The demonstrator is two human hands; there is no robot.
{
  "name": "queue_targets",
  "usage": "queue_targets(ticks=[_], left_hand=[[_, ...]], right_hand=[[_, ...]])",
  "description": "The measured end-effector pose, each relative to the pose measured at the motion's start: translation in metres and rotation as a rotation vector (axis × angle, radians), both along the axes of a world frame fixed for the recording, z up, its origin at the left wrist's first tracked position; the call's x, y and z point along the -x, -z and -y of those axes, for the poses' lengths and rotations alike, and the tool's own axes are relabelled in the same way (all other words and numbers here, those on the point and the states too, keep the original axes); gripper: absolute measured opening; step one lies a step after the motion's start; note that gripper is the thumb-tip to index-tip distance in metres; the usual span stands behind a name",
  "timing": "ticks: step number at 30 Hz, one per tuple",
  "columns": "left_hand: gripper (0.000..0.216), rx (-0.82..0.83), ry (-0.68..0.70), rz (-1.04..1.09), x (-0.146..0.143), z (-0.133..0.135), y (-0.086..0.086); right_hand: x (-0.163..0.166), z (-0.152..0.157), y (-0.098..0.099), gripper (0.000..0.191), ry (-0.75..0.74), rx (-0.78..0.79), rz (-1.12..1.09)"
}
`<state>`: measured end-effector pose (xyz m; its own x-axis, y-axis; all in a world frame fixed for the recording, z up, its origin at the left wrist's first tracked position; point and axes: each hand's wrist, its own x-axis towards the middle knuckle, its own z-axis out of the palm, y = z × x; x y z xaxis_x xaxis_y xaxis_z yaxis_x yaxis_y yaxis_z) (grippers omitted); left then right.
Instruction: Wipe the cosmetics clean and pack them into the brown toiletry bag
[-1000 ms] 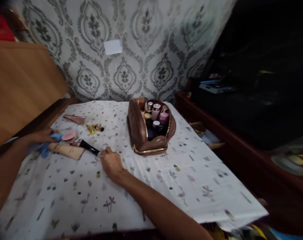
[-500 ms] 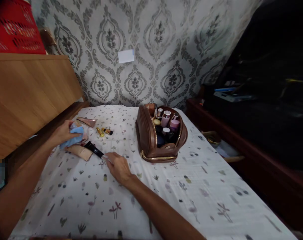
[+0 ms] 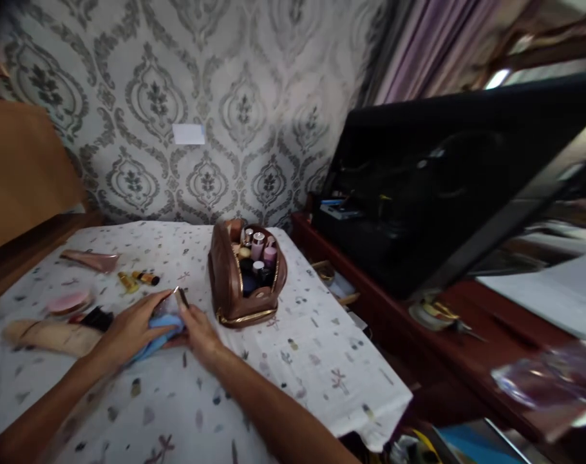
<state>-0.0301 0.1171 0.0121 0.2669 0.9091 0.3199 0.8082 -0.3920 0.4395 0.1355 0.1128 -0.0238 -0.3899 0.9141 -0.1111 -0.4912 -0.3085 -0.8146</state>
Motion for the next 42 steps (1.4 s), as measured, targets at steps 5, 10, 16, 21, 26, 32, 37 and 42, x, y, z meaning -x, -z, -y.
queue_targets(ticks=[5, 10, 16, 21, 26, 32, 37, 42], left_hand=[[0.051, 0.023, 0.063, 0.034, 0.007, -0.010, 0.000], [0.045, -0.054, -0.162, 0.108, 0.020, -0.014, -0.014], [0.039, -0.271, -0.210, 0.374, 0.000, -0.001, -0.033], [0.032, -0.351, 0.095, 0.161, -0.035, -0.001, -0.012], [0.040, -0.229, 0.035, 0.295, -0.028, -0.010, 0.006], [0.050, -0.041, 0.033, 0.451, -0.018, -0.011, 0.008], [0.047, -0.006, 0.033, 0.389, -0.018, -0.009, 0.007], [0.041, -0.042, -0.006, 0.347, -0.021, -0.004, 0.006]], right_hand=[[-0.005, 0.001, 0.005, 0.057, 0.028, -0.079, 0.030], [-0.007, 0.000, 0.006, 0.054, 0.102, -0.178, 0.137], [-0.017, 0.009, -0.001, 0.035, 0.196, -0.569, 0.599], [-0.019, 0.016, -0.011, 0.026, 0.177, -0.775, 0.754], [-0.019, 0.015, -0.012, 0.032, 0.165, -0.805, 0.706], [-0.021, 0.011, -0.008, 0.039, 0.118, -0.683, 0.639], [-0.020, 0.005, -0.001, 0.037, 0.121, -0.659, 0.593], [-0.023, 0.003, -0.005, 0.030, 0.202, -0.750, 0.698]])
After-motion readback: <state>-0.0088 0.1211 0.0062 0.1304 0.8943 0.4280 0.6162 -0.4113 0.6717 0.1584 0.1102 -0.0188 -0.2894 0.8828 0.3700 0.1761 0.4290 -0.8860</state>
